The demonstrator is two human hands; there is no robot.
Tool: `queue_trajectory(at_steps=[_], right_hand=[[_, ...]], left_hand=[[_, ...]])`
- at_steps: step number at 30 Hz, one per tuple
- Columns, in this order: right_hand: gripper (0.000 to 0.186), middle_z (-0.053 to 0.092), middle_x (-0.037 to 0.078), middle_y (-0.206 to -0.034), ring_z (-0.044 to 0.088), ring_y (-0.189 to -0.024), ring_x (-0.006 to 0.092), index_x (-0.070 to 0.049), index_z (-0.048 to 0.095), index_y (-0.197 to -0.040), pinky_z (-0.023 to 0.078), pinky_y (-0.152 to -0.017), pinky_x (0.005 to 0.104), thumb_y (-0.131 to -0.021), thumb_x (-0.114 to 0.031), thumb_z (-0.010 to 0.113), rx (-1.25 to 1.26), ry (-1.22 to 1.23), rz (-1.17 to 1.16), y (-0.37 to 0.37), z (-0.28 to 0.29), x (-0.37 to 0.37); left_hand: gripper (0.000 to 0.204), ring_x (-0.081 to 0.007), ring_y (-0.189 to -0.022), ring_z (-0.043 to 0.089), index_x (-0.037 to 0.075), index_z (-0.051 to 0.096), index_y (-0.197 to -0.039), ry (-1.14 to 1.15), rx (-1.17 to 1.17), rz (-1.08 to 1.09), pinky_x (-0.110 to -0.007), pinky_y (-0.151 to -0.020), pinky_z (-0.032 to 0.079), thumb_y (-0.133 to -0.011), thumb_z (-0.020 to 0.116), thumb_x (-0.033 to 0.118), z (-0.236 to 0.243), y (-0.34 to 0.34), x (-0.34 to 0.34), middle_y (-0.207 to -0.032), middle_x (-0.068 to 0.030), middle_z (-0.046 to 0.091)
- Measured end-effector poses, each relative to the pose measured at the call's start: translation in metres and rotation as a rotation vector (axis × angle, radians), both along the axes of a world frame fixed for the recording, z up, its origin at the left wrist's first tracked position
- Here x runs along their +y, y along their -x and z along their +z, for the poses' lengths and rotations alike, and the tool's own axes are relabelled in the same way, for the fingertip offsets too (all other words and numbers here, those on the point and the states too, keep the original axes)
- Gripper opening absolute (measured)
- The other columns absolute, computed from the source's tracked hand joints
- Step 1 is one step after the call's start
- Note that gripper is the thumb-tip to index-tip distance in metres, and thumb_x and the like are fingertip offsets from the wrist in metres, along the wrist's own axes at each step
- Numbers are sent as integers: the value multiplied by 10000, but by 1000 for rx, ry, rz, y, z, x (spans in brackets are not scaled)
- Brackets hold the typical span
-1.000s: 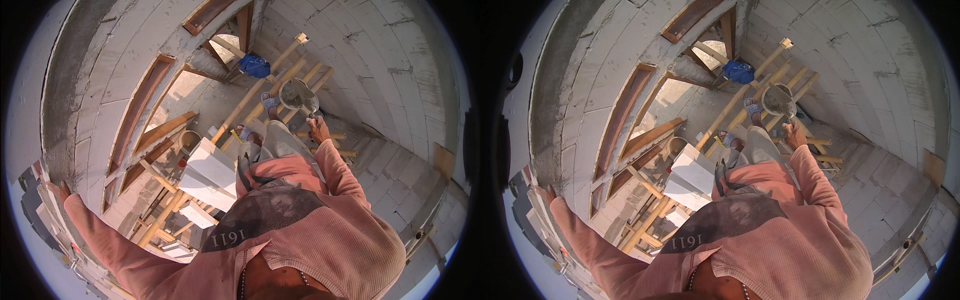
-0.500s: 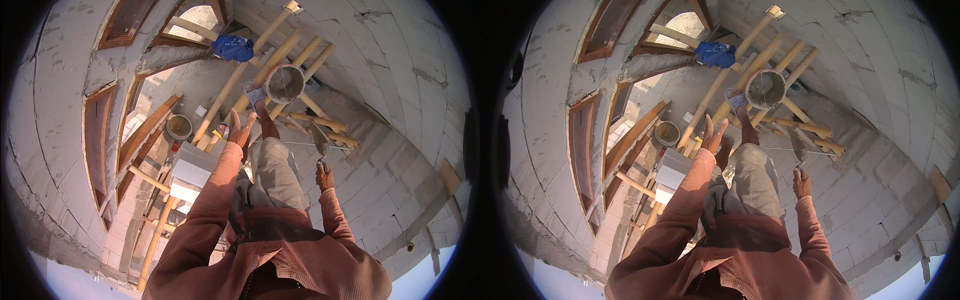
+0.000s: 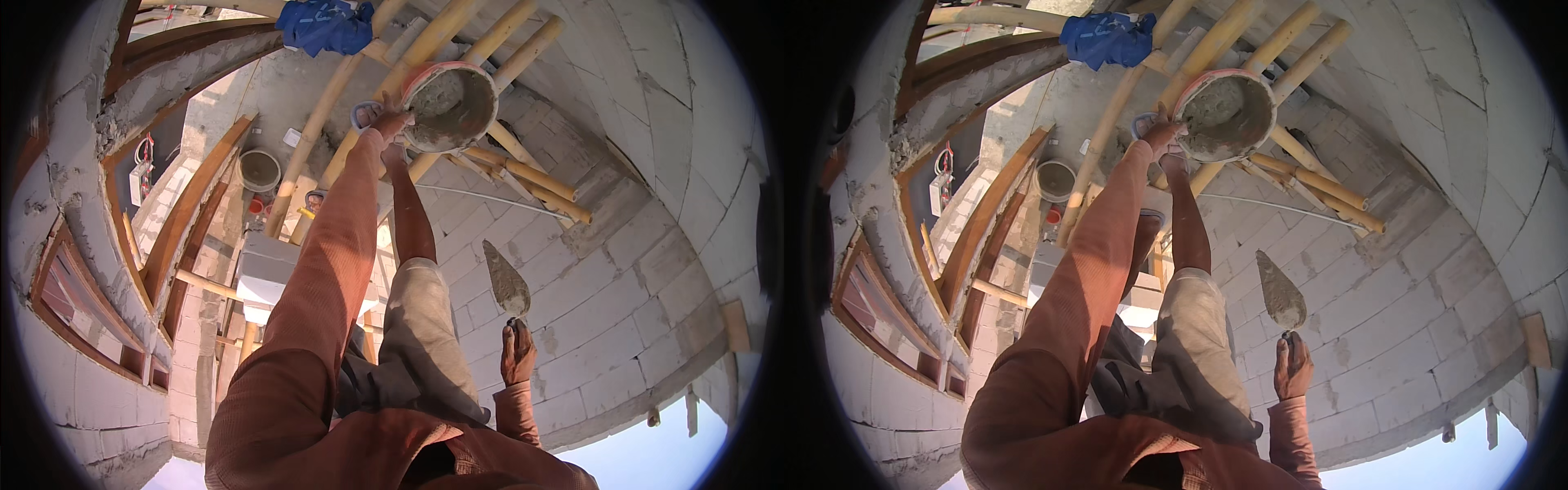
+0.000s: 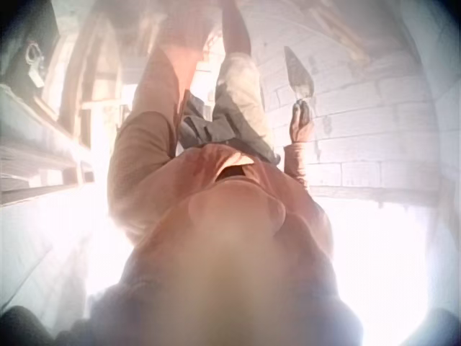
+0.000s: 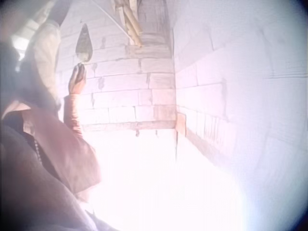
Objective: The person applies mortar onto a wall structure using a trowel, places concrete blocks onto the mortar by hand, and applies additional mortar along the joints using the trowel.
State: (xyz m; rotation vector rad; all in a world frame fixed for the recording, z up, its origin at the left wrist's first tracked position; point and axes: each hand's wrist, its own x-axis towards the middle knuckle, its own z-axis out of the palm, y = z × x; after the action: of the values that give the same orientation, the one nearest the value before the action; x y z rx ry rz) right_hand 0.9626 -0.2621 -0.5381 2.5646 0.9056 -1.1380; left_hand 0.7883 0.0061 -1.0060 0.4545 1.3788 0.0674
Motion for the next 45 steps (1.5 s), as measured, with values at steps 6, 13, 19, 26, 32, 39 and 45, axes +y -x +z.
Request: queue_trajectory(at_steps=[6,13,19,26,32,39,45], right_hand=[[314,665,104,-1023,659,-913,333,-98,623,-1214,546,-742,430,-955,-274,601,-53,-18,329,-24,-63,115],[320,647,70,-1051,680,-933,267,-92,604,-1208,591,-702,394,-909,-208,601,-149,-27,993,-21,-67,222],[426,643,124,-1186,699,-891,330,-77,568,-1312,582,-703,432,-918,-239,564,141,-331,1149,65,6,247],[421,674,141,-1070,701,-775,333,-89,596,-1298,573,-645,453,-945,-318,611,262,-694,1029,141,106,268],[370,665,156,-1015,683,-832,336,-61,641,-1217,541,-704,406,-943,-311,625,428,-897,853,180,165,271],[397,564,-1,-886,466,-742,65,1,589,-1240,399,-670,224,-1001,-310,528,1055,-889,369,218,229,309],[452,569,60,-1032,511,-872,129,19,487,-1313,441,-785,290,-993,-284,589,1267,-1341,327,331,319,404]], left_hand=[[745,-291,-1138,585,60,318,-1503,-101,-134,-275,-364,-953,460,-879,672,258,37,31,-24,-1305,-216,563],[713,-270,-1143,592,-2,289,-1500,-151,-179,133,-365,-919,535,-883,603,166,222,118,-64,-1339,-221,516],[676,-291,-1156,568,-32,305,-1458,-299,-190,403,-377,-928,578,-867,591,131,431,175,-21,-1319,-197,485],[660,-319,-1183,548,-37,327,-1453,-503,-138,398,-392,-943,544,-882,574,183,571,227,-7,-1361,-266,482],[609,-318,-1152,595,13,284,-1449,-562,-282,708,-466,-952,563,-953,589,188,622,255,-11,-1296,-193,480],[393,-432,-1182,586,29,406,-1329,-473,-343,1056,-578,-983,517,-1001,537,203,653,293,-33,-1291,-178,519],[435,-423,-1222,565,-6,405,-1370,-399,-446,1292,-566,-1045,472,-970,510,127,625,317,-138,-1363,-220,522]])
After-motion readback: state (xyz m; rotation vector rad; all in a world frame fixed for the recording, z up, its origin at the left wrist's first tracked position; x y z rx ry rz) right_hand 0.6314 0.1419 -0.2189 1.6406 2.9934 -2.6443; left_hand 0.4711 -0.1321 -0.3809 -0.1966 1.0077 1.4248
